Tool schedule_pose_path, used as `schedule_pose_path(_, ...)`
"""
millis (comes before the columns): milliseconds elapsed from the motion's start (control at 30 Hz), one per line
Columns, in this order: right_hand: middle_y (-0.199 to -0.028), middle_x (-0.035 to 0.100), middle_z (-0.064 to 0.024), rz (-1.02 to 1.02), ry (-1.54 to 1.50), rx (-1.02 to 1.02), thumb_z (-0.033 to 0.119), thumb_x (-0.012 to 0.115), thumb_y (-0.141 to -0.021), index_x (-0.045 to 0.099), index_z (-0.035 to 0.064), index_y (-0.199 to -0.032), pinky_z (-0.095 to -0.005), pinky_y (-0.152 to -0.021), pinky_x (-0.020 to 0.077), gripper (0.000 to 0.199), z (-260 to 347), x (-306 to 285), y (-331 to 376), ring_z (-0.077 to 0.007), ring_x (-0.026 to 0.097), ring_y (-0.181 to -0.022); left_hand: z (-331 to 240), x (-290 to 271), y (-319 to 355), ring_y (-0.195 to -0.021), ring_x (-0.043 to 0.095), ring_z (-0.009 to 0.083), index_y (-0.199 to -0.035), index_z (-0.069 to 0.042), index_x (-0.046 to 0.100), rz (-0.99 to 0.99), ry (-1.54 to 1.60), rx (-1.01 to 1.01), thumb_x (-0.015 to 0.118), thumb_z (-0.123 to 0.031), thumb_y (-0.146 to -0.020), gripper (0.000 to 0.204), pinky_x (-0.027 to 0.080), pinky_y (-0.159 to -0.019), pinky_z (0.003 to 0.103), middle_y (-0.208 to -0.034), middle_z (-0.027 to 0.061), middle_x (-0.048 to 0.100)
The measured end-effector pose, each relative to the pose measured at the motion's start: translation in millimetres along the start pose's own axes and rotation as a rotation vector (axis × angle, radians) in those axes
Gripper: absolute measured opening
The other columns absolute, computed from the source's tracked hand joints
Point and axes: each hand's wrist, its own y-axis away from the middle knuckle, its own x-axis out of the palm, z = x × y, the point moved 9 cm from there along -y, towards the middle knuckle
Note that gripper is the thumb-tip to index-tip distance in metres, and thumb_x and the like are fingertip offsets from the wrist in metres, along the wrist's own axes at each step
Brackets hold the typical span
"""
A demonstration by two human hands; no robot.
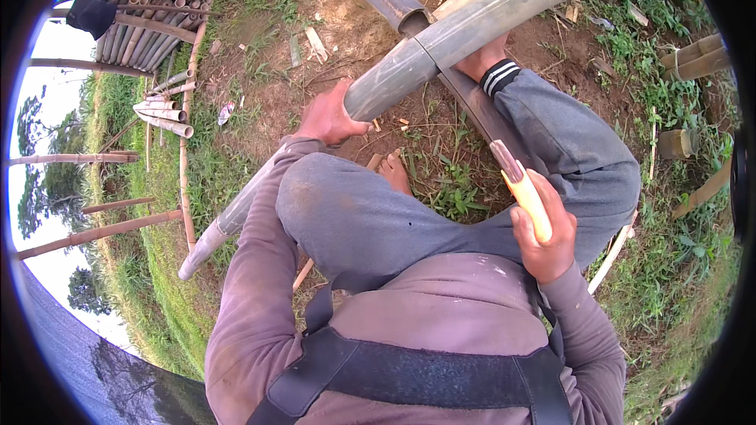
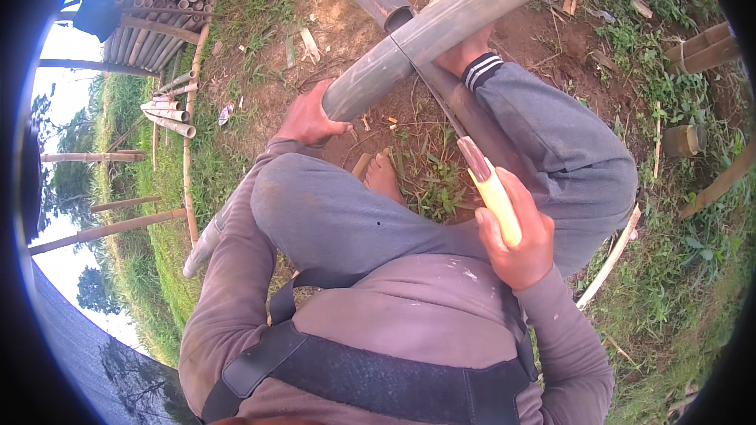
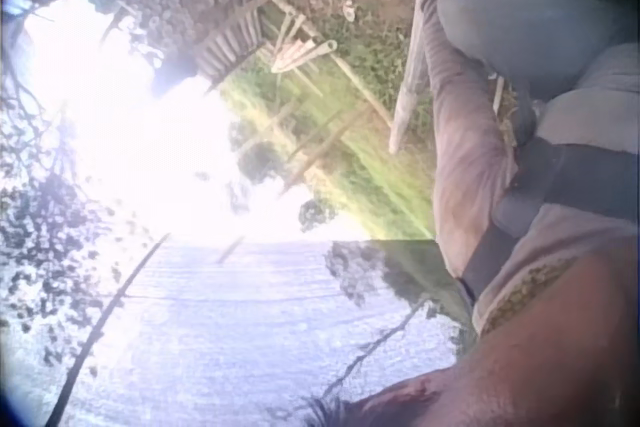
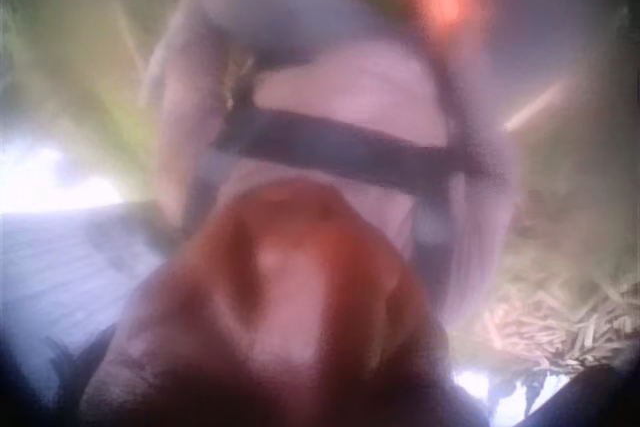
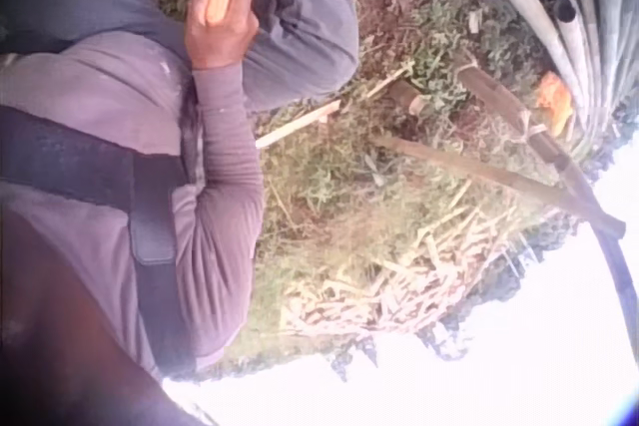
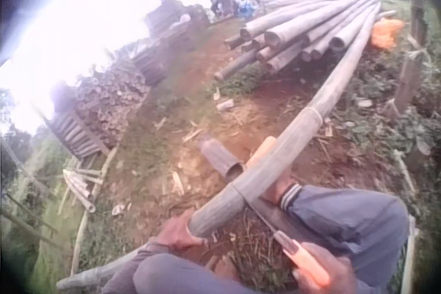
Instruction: The person sits on the ground and uses a hand saw to cut a long bamboo pole into smaller sections. They position the bamboo on a makeshift stand and saw through it repeatedly.
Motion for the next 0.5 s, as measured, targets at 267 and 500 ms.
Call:
schedule_pose_path(267,-0.111,0.075,-0.0251,-0.144,0.019,-0.096,0.014,0.079,-0.094,0.064,0.0014,-0.136,-0.044,-0.079,0.0615,0.046,-41,67,-111,-0.0424,0.076,-0.095,-12,-4,-17,-0.111,0.072,0.0449,-0.149,-0.007,0.053,-0.037,-0.034,-0.005,0.094,-0.044,-0.061,0.104,0.054,-0.097,0.051,-0.118,0.0255,0.074)
schedule_pose_path(500,-0.132,0.072,-0.0244,0.033,0.003,-0.003,-0.001,0.072,-0.092,0.057,-0.0084,-0.143,-0.0372,-0.099,0.0591,0.053,0,-2,-3,-0.0315,0.075,-0.119,-2,-8,2,-0.112,0.072,0.045,-0.151,-0.007,0.051,-0.05,-0.018,-0.005,0.09,-0.048,-0.066,0.103,0.055,-0.098,0.052,-0.12,0.025,0.074)
